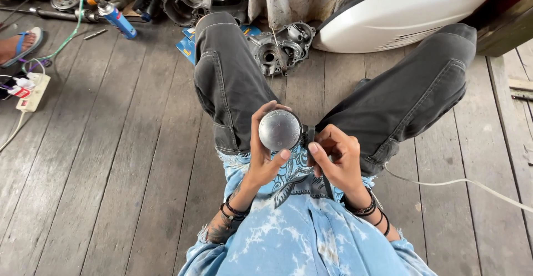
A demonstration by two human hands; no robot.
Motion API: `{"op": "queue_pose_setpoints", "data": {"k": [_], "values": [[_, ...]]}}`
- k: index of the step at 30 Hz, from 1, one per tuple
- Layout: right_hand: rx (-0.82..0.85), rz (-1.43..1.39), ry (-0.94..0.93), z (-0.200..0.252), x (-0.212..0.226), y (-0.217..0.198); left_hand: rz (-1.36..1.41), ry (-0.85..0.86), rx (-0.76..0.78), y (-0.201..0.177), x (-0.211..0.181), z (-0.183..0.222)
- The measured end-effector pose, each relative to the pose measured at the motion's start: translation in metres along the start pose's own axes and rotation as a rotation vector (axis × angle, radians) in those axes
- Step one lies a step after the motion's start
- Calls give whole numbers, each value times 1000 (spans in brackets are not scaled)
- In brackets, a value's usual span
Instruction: The person sits on the floor and uses a small metal tool to scrape and clean the surface of a metal piston. They rotate the piston in their hands to access different areas while working on it.
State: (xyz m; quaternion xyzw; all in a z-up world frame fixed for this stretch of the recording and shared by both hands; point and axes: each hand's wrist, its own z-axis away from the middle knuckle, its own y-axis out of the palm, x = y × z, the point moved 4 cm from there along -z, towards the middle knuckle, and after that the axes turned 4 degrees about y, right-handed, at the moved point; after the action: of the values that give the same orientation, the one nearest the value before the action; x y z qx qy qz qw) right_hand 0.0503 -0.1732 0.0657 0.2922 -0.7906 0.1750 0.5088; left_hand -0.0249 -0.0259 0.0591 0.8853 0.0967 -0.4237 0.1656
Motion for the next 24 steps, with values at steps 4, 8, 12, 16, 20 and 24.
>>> {"op": "queue_pose_setpoints", "data": {"k": [4, 8, 12, 16, 20, 24], "values": [[3, -19, 34, -16, -17, -4, -6, -15, -10, -6, 23, -11], [18, -32, 59, -34, -32, -7, 5, 0, -45, -13, 41, -30], [28, -53, 102, -49, -51, -8, -11, -6, -73, -24, 57, -45], [12, -40, 123, -52, -53, -11, -7, -15, -85, -30, 63, -45], [14, -43, 87, -40, -46, -11, 1, 2, -77, -29, 52, -33], [23, -43, 56, -13, -29, -4, 1, 19, -82, -23, 32, -17]]}}
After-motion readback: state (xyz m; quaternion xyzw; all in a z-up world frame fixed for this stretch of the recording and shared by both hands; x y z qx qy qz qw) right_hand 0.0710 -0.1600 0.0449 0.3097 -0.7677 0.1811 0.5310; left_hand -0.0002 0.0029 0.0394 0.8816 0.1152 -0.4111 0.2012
